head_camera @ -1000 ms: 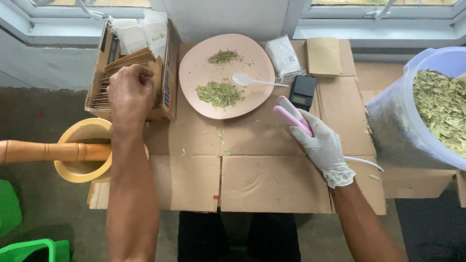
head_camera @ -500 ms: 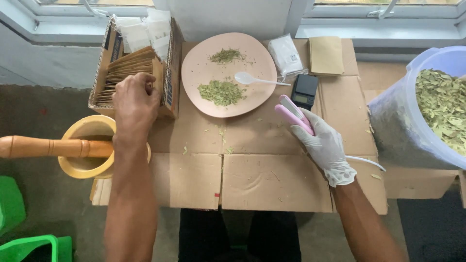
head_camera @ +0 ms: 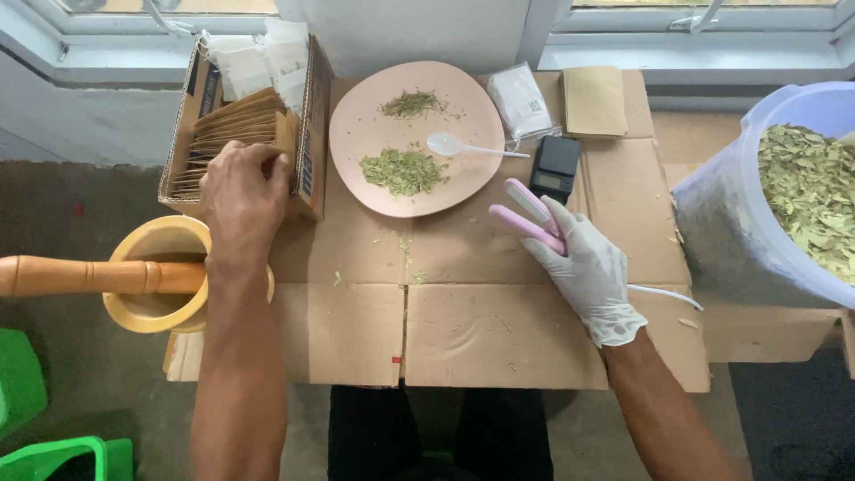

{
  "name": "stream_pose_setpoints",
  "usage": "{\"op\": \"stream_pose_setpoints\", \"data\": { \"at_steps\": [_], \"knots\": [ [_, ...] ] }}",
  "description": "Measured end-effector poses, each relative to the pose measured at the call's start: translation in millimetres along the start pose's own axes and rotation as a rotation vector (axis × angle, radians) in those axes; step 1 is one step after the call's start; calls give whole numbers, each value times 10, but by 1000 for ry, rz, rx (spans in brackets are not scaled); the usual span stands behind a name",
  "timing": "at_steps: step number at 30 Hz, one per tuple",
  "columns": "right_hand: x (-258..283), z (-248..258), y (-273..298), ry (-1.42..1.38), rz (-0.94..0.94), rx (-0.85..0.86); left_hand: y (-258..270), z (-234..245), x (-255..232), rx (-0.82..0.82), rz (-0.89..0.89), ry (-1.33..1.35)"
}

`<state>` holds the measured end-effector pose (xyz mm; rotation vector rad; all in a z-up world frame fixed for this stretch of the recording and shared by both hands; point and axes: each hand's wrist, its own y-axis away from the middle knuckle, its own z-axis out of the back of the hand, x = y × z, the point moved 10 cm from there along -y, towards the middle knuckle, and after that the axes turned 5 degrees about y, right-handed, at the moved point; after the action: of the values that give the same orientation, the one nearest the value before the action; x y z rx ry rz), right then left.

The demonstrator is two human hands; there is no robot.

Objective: The person is packaging dried herbs by filling small paper pouches and sealing them using a handheld heat sealer on a cardboard-covered workspace.

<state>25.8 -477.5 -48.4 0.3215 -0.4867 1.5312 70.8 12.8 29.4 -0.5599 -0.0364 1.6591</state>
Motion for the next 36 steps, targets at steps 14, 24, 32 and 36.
{"op": "stream_pose_setpoints", "data": {
  "at_steps": [14, 24, 32, 36],
  "knots": [
    [103, -310, -7, 364, 250, 107, 1220, -506, -1117, 1, -290, 725],
    [1101, 193, 235, 152, 467, 28, 1295, -893, -1103, 243, -279, 646],
    [1714, -560, 354, 76, 973, 17, 1213, -876, -987, 339, -82, 815],
    [1731, -946, 209, 126, 1064, -81, 1199, -1008, -877, 386, 21, 871]
  ]
}}
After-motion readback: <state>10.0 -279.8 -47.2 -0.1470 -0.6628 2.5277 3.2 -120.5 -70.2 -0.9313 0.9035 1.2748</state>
